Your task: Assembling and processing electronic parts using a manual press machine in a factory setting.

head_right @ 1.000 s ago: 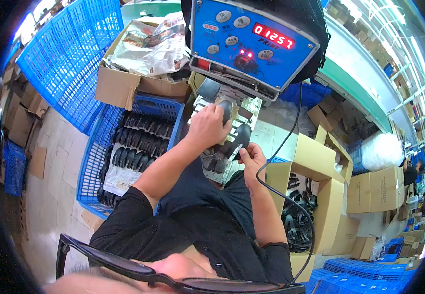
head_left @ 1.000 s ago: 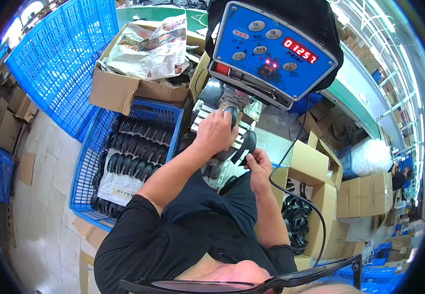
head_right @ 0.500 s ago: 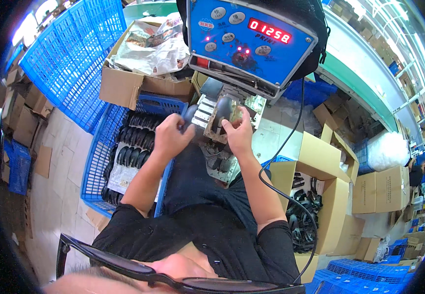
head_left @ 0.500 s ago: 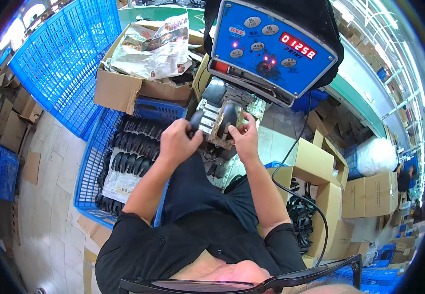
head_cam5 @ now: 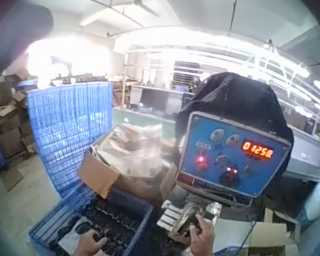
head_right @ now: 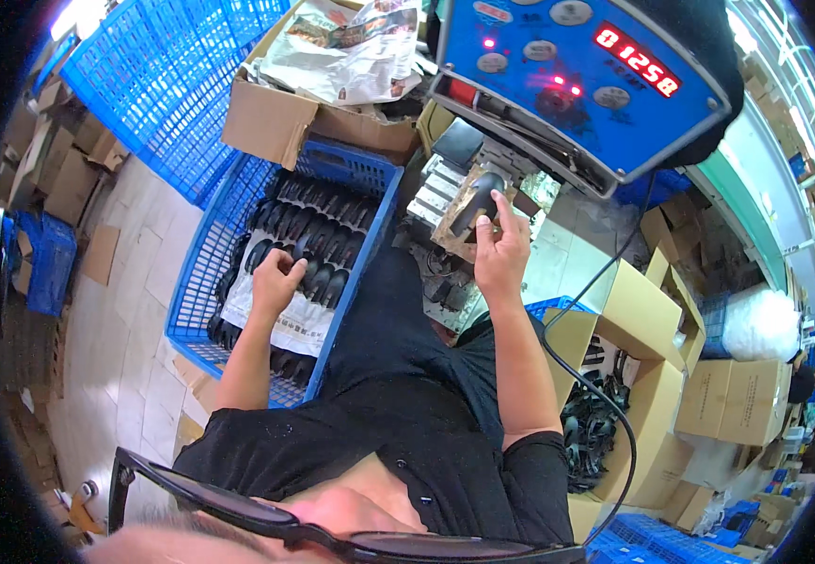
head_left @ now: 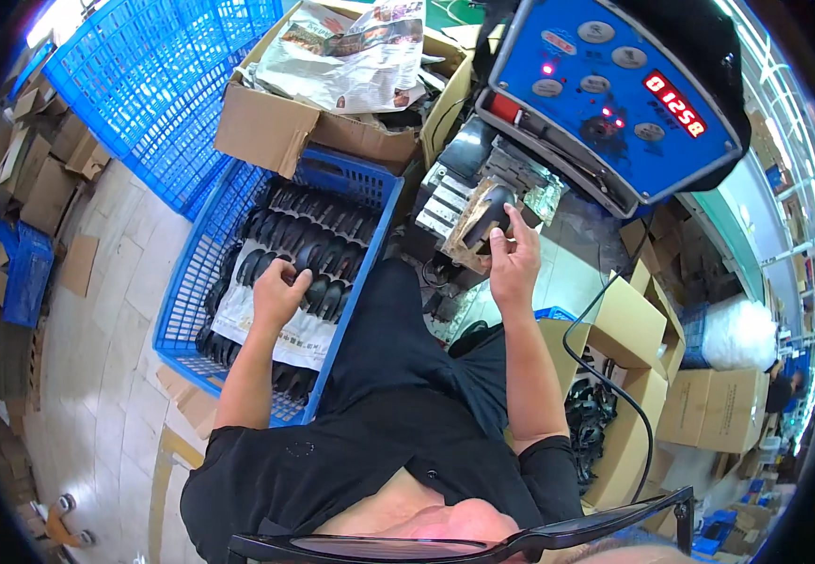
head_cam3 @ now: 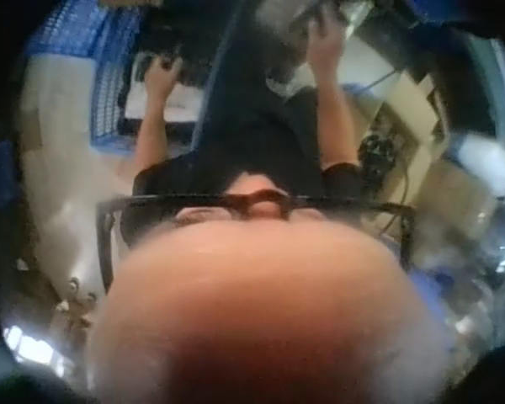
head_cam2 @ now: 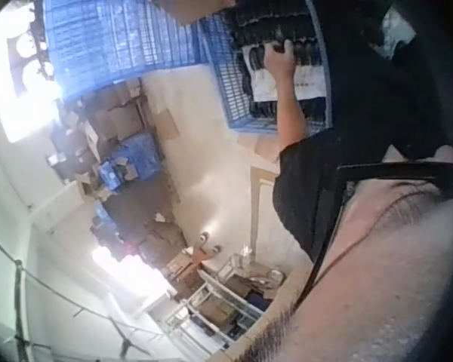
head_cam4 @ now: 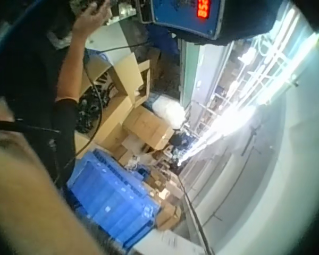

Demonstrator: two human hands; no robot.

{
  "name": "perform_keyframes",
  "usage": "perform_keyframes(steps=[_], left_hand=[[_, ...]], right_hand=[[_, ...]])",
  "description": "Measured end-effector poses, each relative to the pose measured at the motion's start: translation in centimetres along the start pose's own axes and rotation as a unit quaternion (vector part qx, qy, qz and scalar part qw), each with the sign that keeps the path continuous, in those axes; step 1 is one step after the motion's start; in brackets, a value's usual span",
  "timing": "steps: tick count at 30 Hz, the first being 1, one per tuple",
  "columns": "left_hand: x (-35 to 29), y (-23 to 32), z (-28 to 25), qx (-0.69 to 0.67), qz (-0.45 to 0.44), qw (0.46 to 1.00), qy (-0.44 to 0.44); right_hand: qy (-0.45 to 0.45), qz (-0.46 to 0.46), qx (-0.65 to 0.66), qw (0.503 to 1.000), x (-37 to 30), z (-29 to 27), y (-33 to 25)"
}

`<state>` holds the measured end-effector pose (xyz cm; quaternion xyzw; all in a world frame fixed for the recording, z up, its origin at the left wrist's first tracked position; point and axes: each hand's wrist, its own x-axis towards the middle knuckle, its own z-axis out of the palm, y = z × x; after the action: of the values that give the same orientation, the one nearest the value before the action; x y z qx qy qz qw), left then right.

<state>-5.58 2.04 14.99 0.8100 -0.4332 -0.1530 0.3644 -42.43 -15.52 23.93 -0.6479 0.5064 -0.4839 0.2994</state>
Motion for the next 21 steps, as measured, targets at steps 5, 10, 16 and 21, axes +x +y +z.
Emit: perform_keyframes(steps=[5,10,16,21], left_hand=[[1.8,-3.9,-1.5,0.001,-0.02,0.999,0.043],[6.5,-11.3,-2.5,0.071,-0.075,0.989,0.107],[8.9,-17.0,-3.6,0.171,-0.125,0.975,0.07],[10.9,-18.5,-2.5,0.223,-0.143,0.964,0.031]], right_hand=[[0.013,-0.049,-0.071,0.996,0.2,0.1,-0.2],[-0.036,0.091,0.123,0.988,-3.8,-3.6,1.9],[0.066,0.172,-0.035,0.982,-9.6,-12.9,9.3],[0.124,0.196,-0.225,0.946,-16.4,-26.1,18.4]])
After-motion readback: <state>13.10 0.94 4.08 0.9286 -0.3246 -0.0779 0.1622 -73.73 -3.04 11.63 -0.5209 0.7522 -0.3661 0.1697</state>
